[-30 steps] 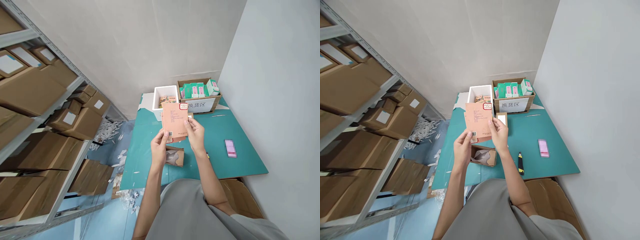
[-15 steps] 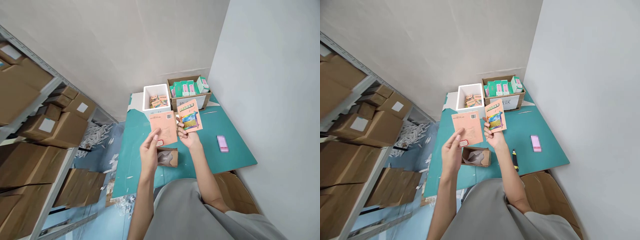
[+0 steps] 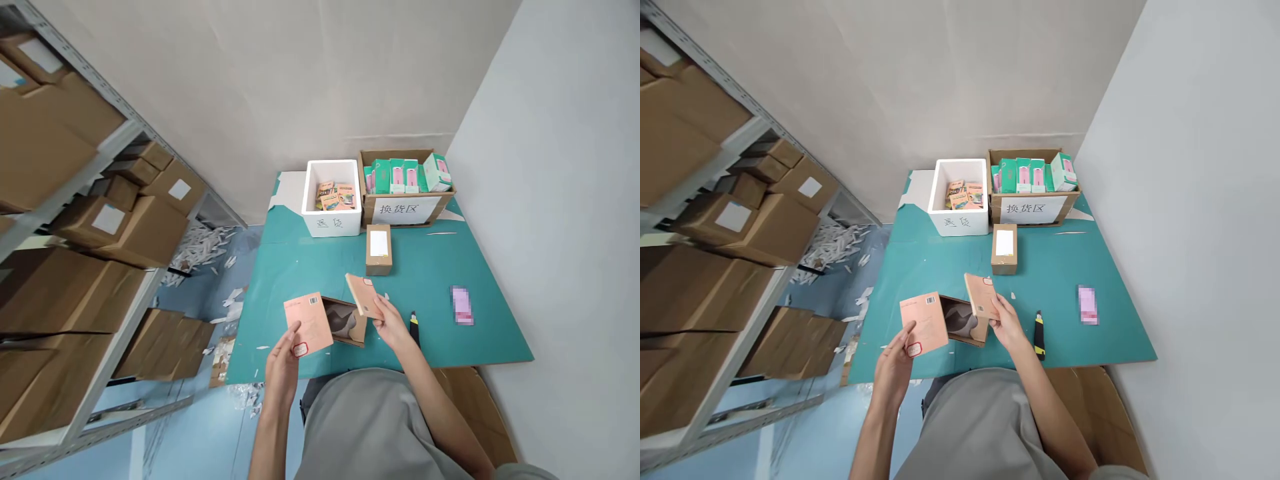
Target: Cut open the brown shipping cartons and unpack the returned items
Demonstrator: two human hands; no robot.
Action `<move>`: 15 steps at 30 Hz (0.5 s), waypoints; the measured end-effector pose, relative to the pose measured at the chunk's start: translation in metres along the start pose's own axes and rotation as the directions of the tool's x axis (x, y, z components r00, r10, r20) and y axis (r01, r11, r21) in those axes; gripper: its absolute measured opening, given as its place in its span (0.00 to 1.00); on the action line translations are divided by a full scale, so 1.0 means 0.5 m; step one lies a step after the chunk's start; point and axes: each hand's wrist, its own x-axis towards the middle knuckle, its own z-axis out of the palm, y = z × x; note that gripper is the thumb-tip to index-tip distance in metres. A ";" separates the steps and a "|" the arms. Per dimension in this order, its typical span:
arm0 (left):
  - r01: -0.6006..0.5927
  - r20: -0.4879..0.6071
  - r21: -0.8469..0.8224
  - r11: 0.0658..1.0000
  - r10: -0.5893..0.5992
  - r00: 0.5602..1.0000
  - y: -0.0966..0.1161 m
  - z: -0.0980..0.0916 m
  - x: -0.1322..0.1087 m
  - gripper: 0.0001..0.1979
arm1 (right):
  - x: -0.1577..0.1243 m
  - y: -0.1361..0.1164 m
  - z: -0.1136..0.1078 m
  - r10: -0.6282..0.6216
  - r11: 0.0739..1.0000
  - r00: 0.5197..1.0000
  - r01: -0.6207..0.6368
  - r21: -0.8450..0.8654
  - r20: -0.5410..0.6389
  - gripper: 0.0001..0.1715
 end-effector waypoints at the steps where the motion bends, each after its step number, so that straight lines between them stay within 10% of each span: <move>1: 0.002 -0.005 -0.009 1.000 -0.002 1.000 0.002 0.005 0.002 0.27 | 0.023 -0.003 0.025 -0.018 1.000 1.000 0.018 -0.023 0.011 0.22; 9: -0.134 0.135 -0.060 0.989 0.141 0.981 0.085 0.100 0.024 0.33 | 0.246 -0.252 0.378 -0.199 0.976 0.937 0.217 -0.030 0.288 0.34; 12: -0.201 0.158 -0.059 0.978 0.208 0.965 0.103 0.116 0.022 0.31 | 0.207 -0.253 0.390 -0.318 0.915 0.895 0.376 -0.146 0.313 0.35; 15: -0.225 0.155 -0.019 0.974 0.225 0.962 0.092 0.114 0.021 0.31 | 0.094 -0.171 0.313 -0.452 0.739 0.782 0.598 -0.312 0.428 0.28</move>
